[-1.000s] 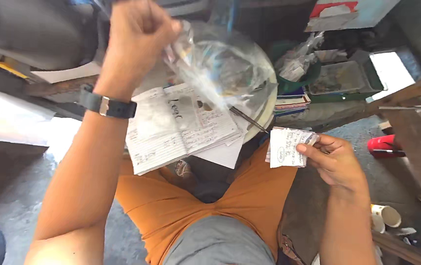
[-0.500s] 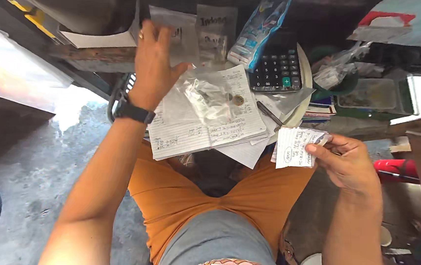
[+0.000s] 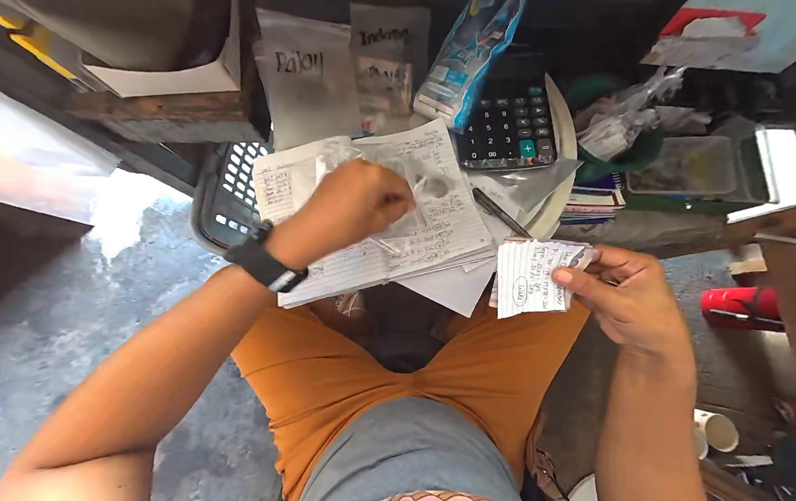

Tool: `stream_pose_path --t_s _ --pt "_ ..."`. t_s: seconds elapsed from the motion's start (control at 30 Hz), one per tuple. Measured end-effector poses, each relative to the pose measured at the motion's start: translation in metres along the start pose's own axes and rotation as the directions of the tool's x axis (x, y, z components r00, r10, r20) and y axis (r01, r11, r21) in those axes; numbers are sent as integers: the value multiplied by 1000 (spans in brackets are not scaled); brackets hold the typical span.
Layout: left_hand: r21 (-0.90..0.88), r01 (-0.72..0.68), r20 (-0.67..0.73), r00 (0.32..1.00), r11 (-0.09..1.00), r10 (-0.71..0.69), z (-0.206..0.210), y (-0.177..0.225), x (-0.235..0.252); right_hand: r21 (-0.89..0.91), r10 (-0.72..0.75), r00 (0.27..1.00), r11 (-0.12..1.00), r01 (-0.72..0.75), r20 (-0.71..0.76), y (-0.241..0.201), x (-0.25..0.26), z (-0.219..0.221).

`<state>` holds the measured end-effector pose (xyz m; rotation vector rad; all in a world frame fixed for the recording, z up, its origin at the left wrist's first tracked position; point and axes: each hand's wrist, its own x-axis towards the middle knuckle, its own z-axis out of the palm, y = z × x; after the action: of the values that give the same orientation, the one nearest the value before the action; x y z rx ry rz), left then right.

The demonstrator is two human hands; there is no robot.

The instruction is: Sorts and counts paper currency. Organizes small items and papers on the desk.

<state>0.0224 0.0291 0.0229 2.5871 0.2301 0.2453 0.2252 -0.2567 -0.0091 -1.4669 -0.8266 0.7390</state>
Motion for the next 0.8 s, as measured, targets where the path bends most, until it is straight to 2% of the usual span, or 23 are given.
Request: stream_pose_path --t_s 0.1,0.2,0.23,0.3,0.4,0.47,0.63,0.73,0.8 --pt "-301 70 -45 995 951 -88 -52 24 3 -37 -160 978 985 166 131 -15 15 -6" --pt "-686 105 -88 970 720 -226 -99 47 5 -50 -321 917 939 341 237 -38 48 -8" --pt "-757 73 -140 953 650 -270 -110 45 6 -35 -350 905 929 368 241 -44 58 -6" --pt "-800 65 -218 894 597 -391 -127 25 10 4 -384 898 920 392 213 -52 69 1" --pt "-747 305 -183 760 591 -624 -127 -23 19 46 -369 912 929 367 177 -48 67 13" --pt "-681 436 -157 697 588 -699 -110 -54 23 4 -304 945 952 306 121 -38 58 16" --pt "-487 560 -97 728 670 -679 -81 -112 28 -28 -246 963 968 250 108 -24 35 3" --pt "-240 586 -111 775 774 -622 -85 -128 29 -46 -213 964 974 223 158 -21 20 -11" --pt "-32 574 -201 798 818 -568 -89 -127 29 -70 -190 964 976 206 185 -15 8 -15"
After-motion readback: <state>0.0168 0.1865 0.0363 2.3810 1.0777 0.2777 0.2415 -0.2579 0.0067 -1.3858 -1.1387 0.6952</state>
